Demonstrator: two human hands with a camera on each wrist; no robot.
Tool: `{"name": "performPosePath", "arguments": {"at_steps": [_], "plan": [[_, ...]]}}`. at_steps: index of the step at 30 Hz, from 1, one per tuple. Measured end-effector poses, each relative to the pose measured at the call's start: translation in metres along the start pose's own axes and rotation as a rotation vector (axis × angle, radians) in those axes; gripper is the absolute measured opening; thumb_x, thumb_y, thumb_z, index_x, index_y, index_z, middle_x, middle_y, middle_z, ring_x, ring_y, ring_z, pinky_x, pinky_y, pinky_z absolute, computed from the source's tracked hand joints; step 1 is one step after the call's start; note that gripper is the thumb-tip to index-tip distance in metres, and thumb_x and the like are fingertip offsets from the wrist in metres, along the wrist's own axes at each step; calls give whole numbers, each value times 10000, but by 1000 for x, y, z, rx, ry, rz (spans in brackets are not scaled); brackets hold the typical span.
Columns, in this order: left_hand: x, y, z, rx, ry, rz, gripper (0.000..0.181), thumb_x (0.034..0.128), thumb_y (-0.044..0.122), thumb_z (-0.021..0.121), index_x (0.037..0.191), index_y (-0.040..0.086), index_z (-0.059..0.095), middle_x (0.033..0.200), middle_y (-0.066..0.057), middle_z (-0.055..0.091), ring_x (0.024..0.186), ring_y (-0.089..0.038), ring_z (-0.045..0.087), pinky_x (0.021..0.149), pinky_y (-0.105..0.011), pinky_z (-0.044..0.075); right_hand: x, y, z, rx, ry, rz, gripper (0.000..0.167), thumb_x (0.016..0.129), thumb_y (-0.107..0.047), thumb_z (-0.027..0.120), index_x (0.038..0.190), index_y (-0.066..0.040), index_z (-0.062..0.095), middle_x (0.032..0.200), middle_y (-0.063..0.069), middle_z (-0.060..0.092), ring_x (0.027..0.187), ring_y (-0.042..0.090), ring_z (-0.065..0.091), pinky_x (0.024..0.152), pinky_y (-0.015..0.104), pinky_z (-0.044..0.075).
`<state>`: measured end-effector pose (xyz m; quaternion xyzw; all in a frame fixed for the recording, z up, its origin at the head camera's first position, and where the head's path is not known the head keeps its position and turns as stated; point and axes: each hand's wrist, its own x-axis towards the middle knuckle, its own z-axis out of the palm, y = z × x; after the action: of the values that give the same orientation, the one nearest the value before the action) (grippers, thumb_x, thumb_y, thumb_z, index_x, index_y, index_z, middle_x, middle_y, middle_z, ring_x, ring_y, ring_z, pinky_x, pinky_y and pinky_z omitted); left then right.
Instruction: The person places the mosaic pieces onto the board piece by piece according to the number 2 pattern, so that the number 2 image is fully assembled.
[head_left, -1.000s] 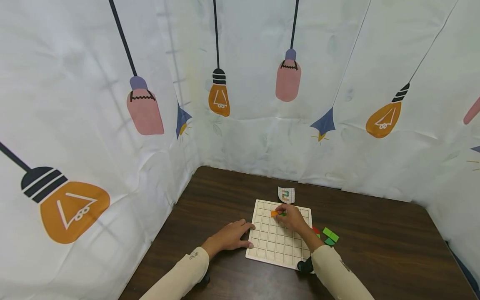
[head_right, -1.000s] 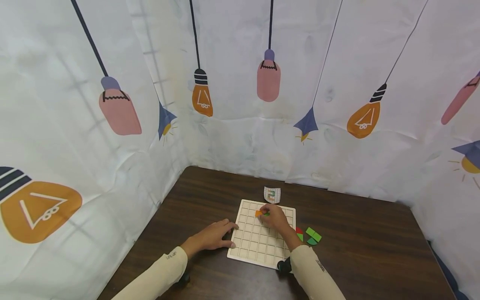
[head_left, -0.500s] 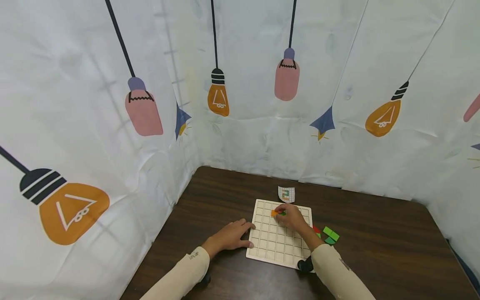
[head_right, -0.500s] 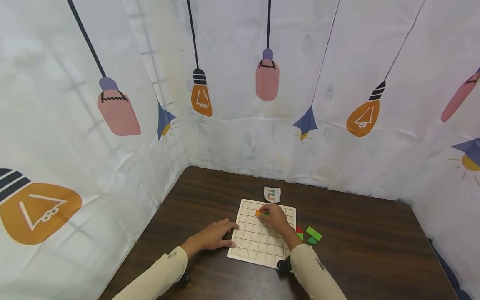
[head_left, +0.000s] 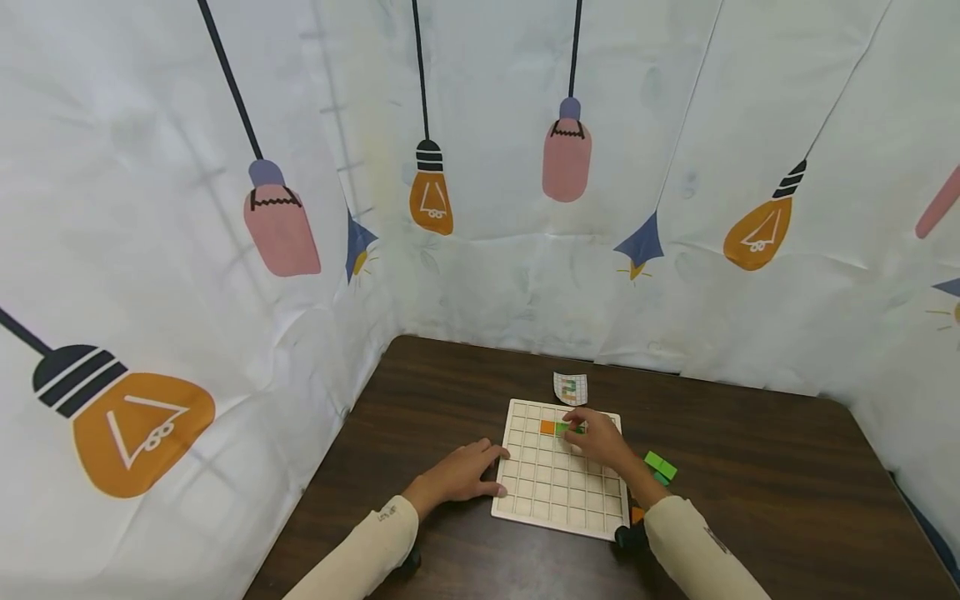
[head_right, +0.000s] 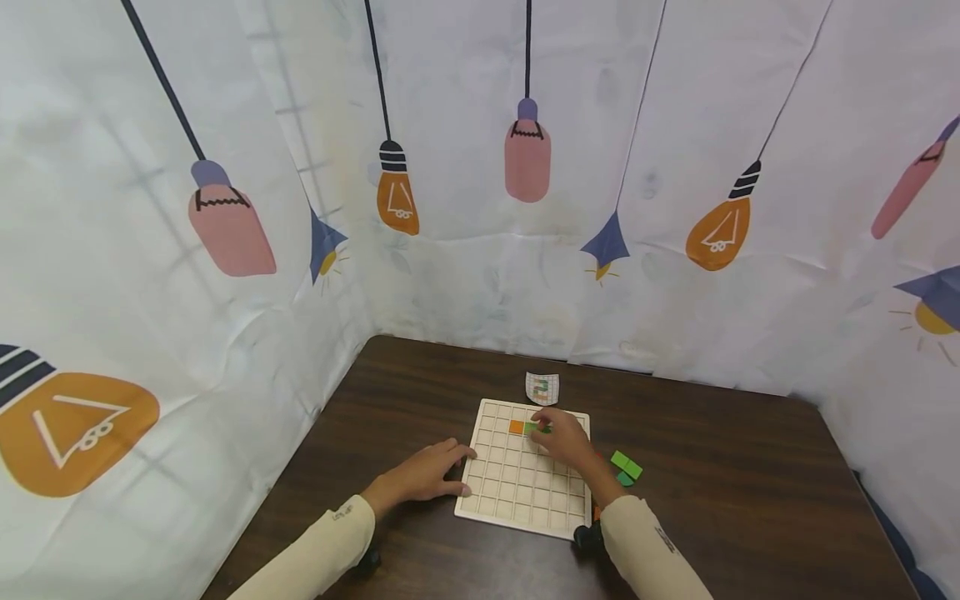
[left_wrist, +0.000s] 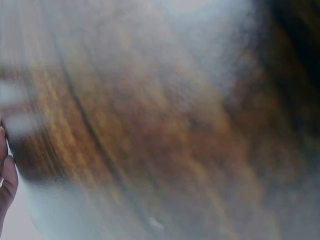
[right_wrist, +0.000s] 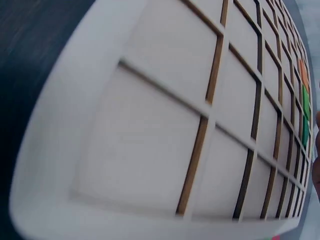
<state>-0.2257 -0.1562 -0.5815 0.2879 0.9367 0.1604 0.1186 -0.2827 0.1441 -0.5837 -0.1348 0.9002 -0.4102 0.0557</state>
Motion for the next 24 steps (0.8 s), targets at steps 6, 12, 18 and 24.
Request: {"name": "performPosePath", "arguments": {"at_steps": [6, 12, 18, 24], "plan": [[1, -2, 2, 2, 7, 0, 612, 896, 584, 667, 1398, 261, 533, 1054, 72, 524, 863, -73, 472, 822, -305, 431, -13, 14, -20, -1, 14, -2, 246, 967, -163, 678, 1169, -23, 688, 985, 62, 667, 721, 127, 549, 627, 303, 443], [1, -2, 2, 9, 14, 3, 612, 894, 586, 670, 1394, 257, 543, 1049, 73, 530, 853, -70, 469, 813, -294, 426, -29, 26, -38, -28, 48, 14, 247, 958, -171, 693, 1158, -27, 693, 952, 50, 655, 654, 147, 482, 597, 290, 420], [1, -2, 2, 2, 19, 9, 602, 898, 569, 678, 1389, 249, 545, 1039, 69, 536, 846, -59, 471, 808, -289, 419, -46, 34, -55, -57, 91, 27, 233, 949, -143, 699, 1139, -9, 686, 873, 16, 624, 627, 100, 470, 576, 268, 410], [1, -3, 2, -11, 9, 6, 604, 900, 569, 675, 1395, 252, 539, 1040, 77, 533, 854, -54, 478, 810, -290, 425, -66, 45, -71, -84, 123, 57, 212, 948, -185, 708, 1095, -33, 694, 892, 24, 631, 610, 100, 446, 563, 265, 386]]}}
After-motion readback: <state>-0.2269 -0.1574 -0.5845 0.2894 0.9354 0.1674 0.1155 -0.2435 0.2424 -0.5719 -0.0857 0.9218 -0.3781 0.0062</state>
